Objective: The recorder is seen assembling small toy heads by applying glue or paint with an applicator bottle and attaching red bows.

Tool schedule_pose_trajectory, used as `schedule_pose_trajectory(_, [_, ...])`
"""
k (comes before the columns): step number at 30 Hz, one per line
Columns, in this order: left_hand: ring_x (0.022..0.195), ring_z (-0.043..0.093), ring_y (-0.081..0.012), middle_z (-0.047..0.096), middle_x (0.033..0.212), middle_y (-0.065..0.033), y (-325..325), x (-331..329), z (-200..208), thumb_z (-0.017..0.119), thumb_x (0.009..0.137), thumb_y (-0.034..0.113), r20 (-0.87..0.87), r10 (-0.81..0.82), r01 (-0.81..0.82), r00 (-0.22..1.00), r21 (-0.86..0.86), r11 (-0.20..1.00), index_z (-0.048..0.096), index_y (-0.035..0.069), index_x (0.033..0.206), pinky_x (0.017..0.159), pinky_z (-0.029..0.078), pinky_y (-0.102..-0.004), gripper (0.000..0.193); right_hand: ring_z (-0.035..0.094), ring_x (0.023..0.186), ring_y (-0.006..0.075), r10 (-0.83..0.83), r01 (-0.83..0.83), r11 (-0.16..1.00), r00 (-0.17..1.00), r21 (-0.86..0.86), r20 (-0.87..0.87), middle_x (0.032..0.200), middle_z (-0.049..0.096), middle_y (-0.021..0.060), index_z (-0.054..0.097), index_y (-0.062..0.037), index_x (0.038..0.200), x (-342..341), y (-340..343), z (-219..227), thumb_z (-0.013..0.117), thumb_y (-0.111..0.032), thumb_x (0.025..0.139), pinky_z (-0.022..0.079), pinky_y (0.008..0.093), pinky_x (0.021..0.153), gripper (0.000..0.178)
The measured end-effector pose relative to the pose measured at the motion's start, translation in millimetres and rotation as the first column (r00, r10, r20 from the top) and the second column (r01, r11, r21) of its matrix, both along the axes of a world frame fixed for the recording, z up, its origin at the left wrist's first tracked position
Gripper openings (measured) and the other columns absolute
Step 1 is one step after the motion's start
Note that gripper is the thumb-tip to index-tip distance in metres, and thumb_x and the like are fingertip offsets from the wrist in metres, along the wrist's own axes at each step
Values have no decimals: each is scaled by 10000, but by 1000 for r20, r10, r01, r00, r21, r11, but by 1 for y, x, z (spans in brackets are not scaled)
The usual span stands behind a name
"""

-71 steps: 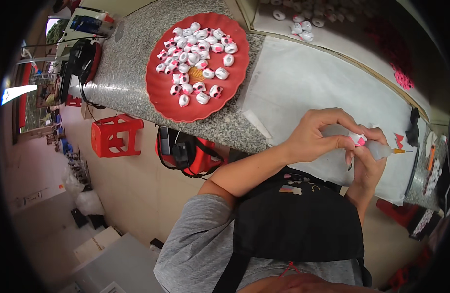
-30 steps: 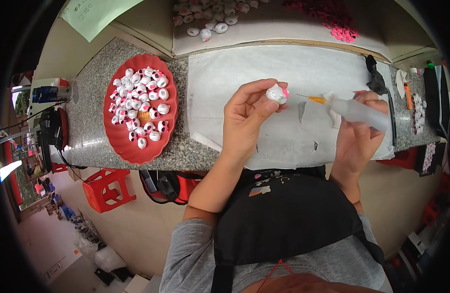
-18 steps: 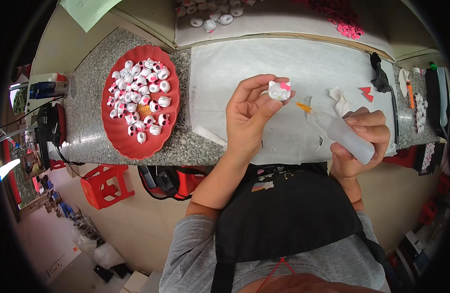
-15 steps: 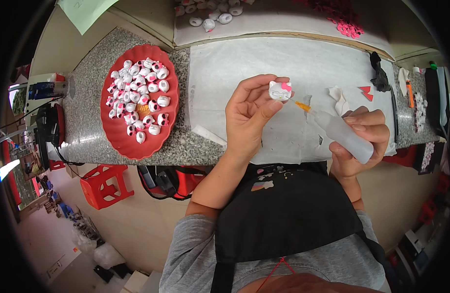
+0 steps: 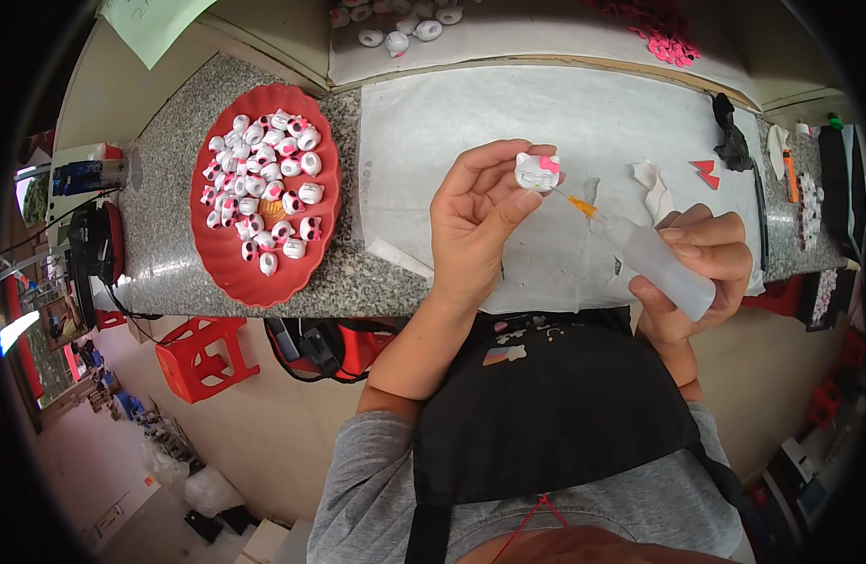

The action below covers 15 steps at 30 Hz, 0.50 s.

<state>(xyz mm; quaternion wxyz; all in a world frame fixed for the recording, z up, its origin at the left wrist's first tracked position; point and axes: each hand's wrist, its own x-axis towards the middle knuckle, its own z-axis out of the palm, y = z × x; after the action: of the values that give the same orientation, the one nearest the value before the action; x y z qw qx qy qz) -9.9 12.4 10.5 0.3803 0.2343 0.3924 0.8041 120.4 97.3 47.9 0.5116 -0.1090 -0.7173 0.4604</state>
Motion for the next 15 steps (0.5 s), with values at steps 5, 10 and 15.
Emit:
schedule_pose_trajectory(5, [853,536,-234,499,1002,-174,-1,0,1,543,719,32,0,-21,21,1000,4,1000,410,-9,1029,770,421,-318,340,473,578,120,81,-74,991,995,108,-61,788,456,92,466,-38,840,0,5,-1,721,12,497,404,204,508,431])
schedule_pose_trajectory(10, [851,537,-234,501,1000,-175,0,1,-1,547,715,30,-16,-25,25,1000,-4,1000,410,-11,1031,769,421,-324,347,475,581,119,84,-77,991,995,112,-55,787,461,92,465,-40,840,-1,5,-1,720,9,503,407,200,511,426])
schedule_pose_trajectory(15, [850,538,-230,505,993,-169,1,1,-1,550,711,26,-24,-25,25,999,0,1000,413,-14,1031,772,420,-332,350,433,559,121,8,-8,999,1000,33,9,757,456,59,455,-71,792,-1,-1,0,719,-133,556,381,235,506,360])
